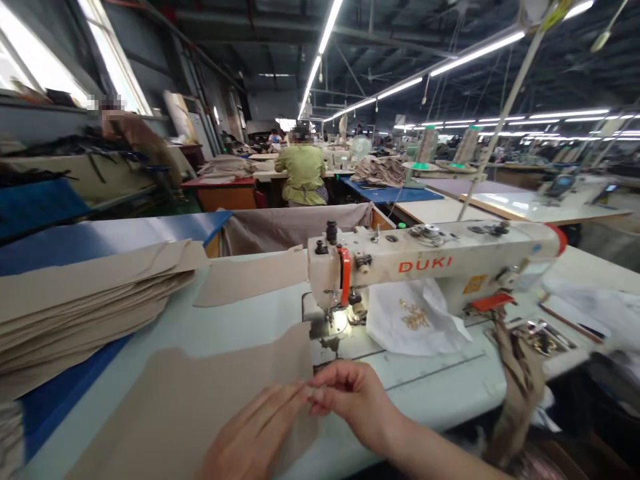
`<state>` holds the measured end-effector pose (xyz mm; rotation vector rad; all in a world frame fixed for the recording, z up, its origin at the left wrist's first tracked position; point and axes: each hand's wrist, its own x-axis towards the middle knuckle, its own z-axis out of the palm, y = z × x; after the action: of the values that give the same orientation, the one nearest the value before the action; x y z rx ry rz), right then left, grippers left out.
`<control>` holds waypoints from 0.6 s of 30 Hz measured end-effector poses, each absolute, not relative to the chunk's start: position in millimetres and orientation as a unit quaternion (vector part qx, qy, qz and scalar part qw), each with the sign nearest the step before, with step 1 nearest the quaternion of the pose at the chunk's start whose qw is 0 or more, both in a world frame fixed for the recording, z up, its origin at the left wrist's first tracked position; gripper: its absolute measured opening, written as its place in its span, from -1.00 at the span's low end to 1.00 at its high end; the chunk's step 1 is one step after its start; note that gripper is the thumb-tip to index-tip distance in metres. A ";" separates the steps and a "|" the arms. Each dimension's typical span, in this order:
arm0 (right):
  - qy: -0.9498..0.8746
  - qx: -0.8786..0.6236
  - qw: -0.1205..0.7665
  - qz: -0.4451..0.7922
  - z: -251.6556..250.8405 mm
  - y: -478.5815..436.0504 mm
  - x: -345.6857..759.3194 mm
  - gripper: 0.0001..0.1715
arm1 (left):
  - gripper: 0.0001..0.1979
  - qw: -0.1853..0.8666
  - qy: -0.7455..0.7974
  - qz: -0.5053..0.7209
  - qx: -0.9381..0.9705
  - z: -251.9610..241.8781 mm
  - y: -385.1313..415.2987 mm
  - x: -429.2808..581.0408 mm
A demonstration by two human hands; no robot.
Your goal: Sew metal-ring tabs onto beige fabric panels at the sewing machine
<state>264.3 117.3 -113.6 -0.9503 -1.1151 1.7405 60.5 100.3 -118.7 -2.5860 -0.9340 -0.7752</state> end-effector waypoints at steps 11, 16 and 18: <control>-0.390 -0.392 0.503 0.664 -117.3 123.8 288.1 -0.67 | -0.73 -0.341 -0.535 -0.247 -0.732 -70.4 134.0 129.8; -0.554 -0.443 0.443 0.548 -112.5 124.0 306.4 -0.91 | -0.71 -0.404 -0.547 -0.223 -0.698 -75.1 146.4 135.5; -0.622 -0.476 0.397 0.478 -104.5 127.9 324.8 -0.86 | -0.67 -0.413 -0.563 -0.231 -0.678 -79.5 154.6 130.5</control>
<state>324.8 127.9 -104.5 -1.2060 -1.5767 1.2121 130.5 154.6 -79.5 -2.9723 -2.4662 -1.0135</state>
